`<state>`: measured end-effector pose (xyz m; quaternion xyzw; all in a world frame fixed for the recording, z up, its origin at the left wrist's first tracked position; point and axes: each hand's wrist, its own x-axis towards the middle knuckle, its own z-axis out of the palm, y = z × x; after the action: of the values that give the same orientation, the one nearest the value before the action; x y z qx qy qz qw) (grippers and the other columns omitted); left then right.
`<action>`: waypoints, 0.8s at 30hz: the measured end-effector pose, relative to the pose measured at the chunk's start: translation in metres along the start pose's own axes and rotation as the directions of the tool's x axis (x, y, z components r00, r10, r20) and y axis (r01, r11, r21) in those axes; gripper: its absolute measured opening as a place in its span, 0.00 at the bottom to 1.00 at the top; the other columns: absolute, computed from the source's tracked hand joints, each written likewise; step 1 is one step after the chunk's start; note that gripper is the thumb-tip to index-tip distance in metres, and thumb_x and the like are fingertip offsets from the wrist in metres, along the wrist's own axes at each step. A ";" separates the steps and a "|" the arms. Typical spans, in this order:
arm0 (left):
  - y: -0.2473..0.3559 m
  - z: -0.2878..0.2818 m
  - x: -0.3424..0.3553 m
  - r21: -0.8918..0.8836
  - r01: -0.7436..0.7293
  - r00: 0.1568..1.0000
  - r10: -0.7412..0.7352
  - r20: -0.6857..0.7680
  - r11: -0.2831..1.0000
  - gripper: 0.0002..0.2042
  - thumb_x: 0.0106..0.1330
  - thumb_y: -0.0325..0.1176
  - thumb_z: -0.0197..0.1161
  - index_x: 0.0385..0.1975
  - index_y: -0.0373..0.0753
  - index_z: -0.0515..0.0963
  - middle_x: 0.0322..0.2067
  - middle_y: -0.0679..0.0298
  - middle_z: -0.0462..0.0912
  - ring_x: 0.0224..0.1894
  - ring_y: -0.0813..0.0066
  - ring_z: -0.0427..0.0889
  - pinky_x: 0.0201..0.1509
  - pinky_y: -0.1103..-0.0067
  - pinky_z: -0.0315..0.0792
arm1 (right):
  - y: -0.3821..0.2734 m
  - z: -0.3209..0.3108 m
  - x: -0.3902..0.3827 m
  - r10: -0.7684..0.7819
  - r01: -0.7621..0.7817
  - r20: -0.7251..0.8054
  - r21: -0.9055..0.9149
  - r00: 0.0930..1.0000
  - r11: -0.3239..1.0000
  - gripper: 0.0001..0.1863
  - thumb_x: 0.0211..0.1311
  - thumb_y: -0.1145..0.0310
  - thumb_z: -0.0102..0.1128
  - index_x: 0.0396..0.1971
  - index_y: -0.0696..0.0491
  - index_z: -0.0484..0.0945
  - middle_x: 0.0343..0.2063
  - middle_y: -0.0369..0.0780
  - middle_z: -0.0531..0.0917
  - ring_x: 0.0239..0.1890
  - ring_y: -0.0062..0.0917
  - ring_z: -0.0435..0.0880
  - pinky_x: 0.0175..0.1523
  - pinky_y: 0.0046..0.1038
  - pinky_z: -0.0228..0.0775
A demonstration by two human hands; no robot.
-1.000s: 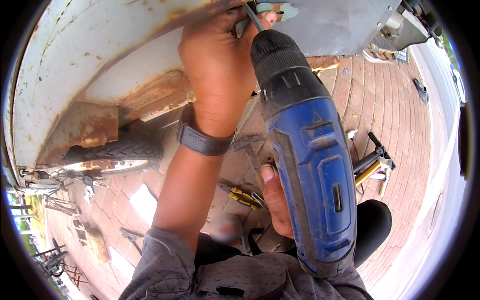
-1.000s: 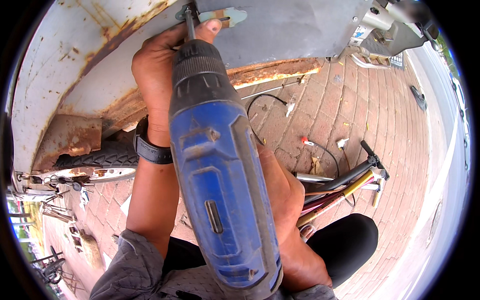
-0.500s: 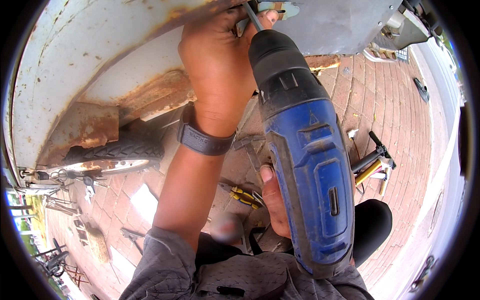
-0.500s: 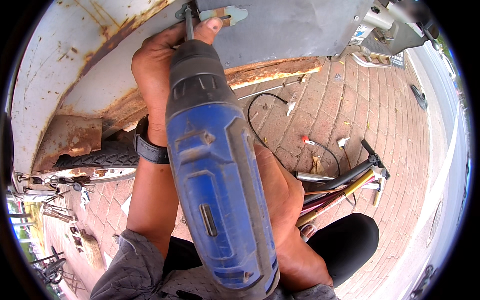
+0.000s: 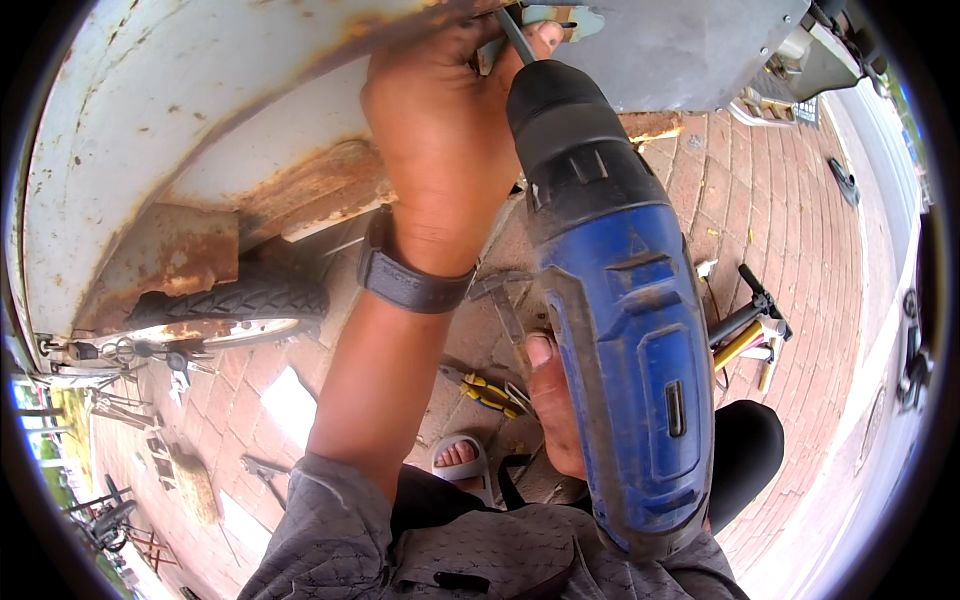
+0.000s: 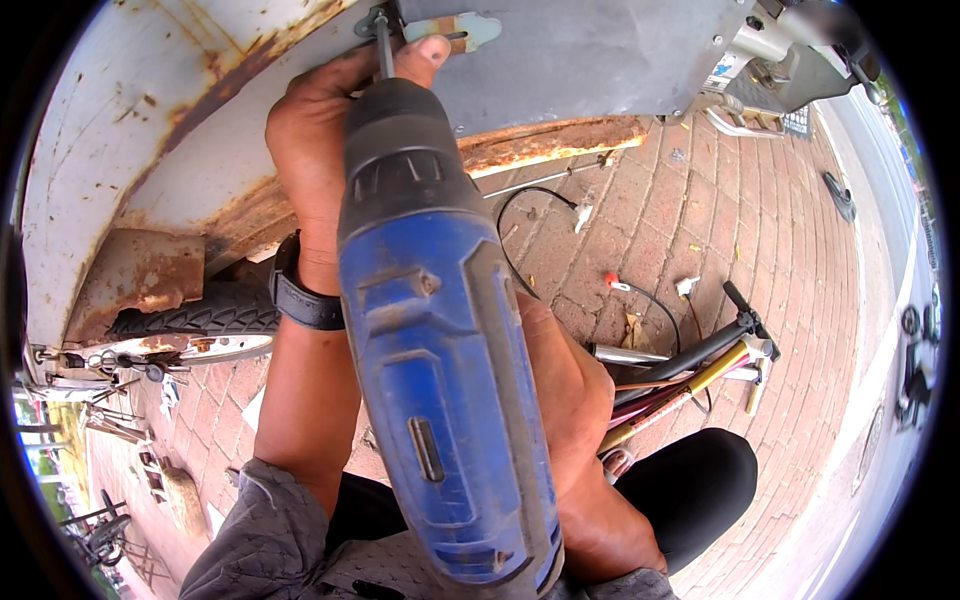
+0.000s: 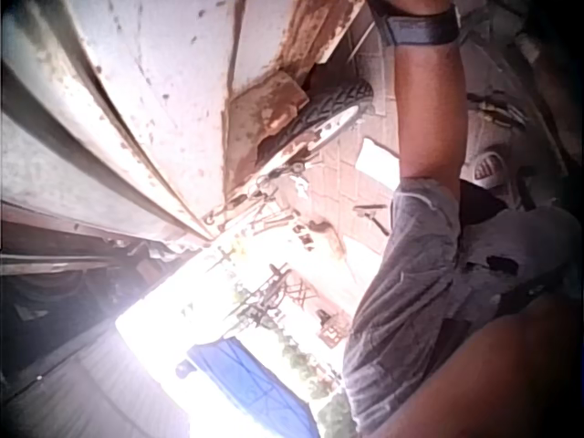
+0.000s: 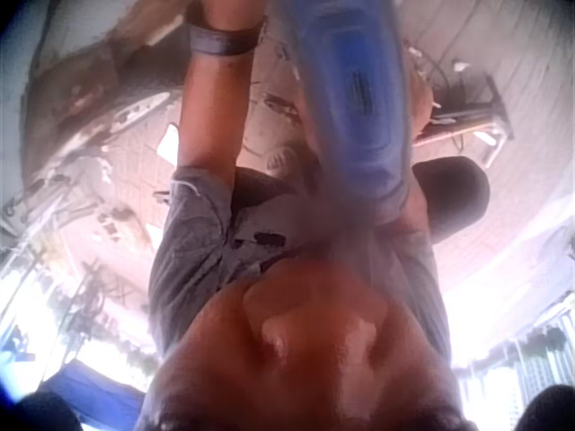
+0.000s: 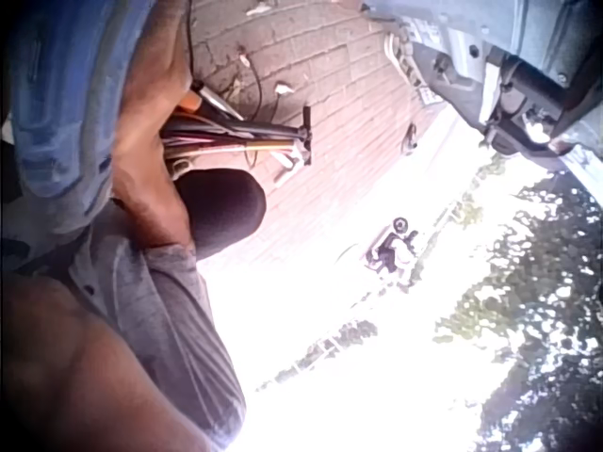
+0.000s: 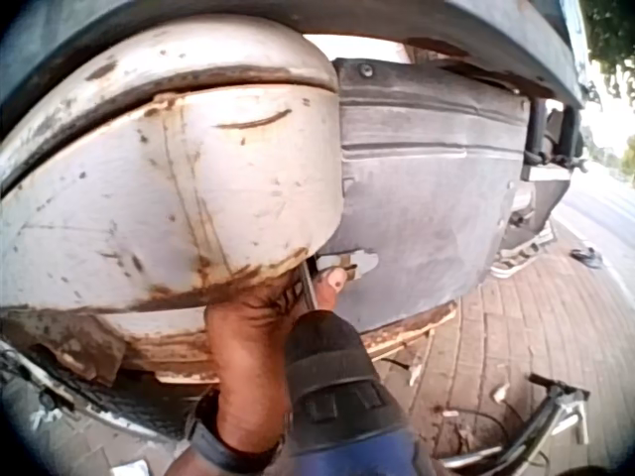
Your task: The person uses a cordless drill to remove and install screws on a vehicle's undercarriage. They handle a small plastic bag containing screws and repeatedly position the drill to fasten components.
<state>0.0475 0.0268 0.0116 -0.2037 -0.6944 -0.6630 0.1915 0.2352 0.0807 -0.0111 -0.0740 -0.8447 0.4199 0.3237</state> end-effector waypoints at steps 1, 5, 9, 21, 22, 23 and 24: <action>0.000 0.001 -0.001 0.007 -0.012 1.000 0.012 -0.007 1.000 0.13 0.62 0.38 0.78 0.31 0.33 0.89 0.16 0.78 0.71 0.20 0.89 0.65 0.24 0.84 0.60 | 0.000 0.001 0.000 -0.002 0.002 -0.008 -0.001 1.000 1.000 0.22 0.59 0.73 0.73 0.51 0.65 0.79 0.34 0.44 0.87 0.33 0.27 0.89 0.38 0.24 0.80; 0.001 0.000 0.000 0.009 -0.005 1.000 0.005 -0.022 1.000 0.13 0.62 0.39 0.78 0.30 0.33 0.88 0.16 0.78 0.71 0.20 0.90 0.65 0.24 0.84 0.60 | -0.001 -0.003 -0.001 0.031 -0.031 0.041 -0.003 0.999 1.000 0.22 0.60 0.73 0.73 0.52 0.65 0.79 0.34 0.44 0.87 0.35 0.25 0.89 0.38 0.24 0.80; 0.000 -0.001 0.000 0.005 0.003 1.000 -0.003 0.011 1.000 0.13 0.62 0.38 0.78 0.31 0.33 0.89 0.16 0.78 0.71 0.20 0.90 0.65 0.24 0.84 0.60 | -0.004 -0.004 -0.002 0.024 -0.023 0.023 -0.015 0.999 1.000 0.21 0.60 0.74 0.72 0.52 0.65 0.79 0.35 0.43 0.87 0.35 0.24 0.89 0.38 0.24 0.80; 0.000 0.001 0.001 0.008 -0.023 0.999 0.024 -0.023 1.000 0.12 0.62 0.38 0.78 0.32 0.33 0.89 0.17 0.77 0.74 0.20 0.89 0.67 0.24 0.84 0.61 | -0.002 -0.013 0.006 -0.014 0.024 0.164 -0.054 0.986 0.998 0.21 0.59 0.73 0.73 0.50 0.66 0.79 0.33 0.44 0.86 0.33 0.26 0.89 0.36 0.25 0.80; 0.000 0.001 -0.001 -0.006 -0.007 1.000 0.007 -0.022 1.000 0.12 0.62 0.38 0.78 0.32 0.34 0.89 0.17 0.77 0.74 0.20 0.89 0.67 0.24 0.84 0.62 | -0.003 -0.013 0.007 -0.011 0.025 0.167 -0.080 0.986 0.996 0.21 0.59 0.72 0.74 0.50 0.66 0.79 0.32 0.44 0.86 0.32 0.27 0.89 0.36 0.25 0.80; 0.001 0.002 -0.001 -0.021 0.009 1.000 -0.010 -0.021 1.000 0.12 0.62 0.38 0.78 0.32 0.34 0.89 0.17 0.77 0.74 0.20 0.89 0.67 0.24 0.84 0.62 | -0.005 -0.014 0.006 -0.006 0.024 0.151 -0.116 0.989 0.993 0.22 0.58 0.72 0.74 0.50 0.66 0.79 0.32 0.44 0.86 0.32 0.27 0.89 0.36 0.26 0.80; 0.001 0.002 -0.002 -0.035 0.011 1.000 -0.012 -0.018 0.999 0.12 0.62 0.38 0.78 0.32 0.34 0.89 0.17 0.77 0.74 0.20 0.89 0.67 0.24 0.84 0.61 | -0.005 -0.014 0.006 0.007 0.012 0.154 -0.119 0.988 0.993 0.22 0.58 0.72 0.74 0.50 0.66 0.79 0.32 0.45 0.86 0.32 0.28 0.89 0.36 0.26 0.80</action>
<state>0.0496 0.0285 0.0119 -0.1968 -0.6822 -0.6779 0.1906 0.2399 0.0892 0.0024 -0.0595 -0.8908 0.3727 0.2529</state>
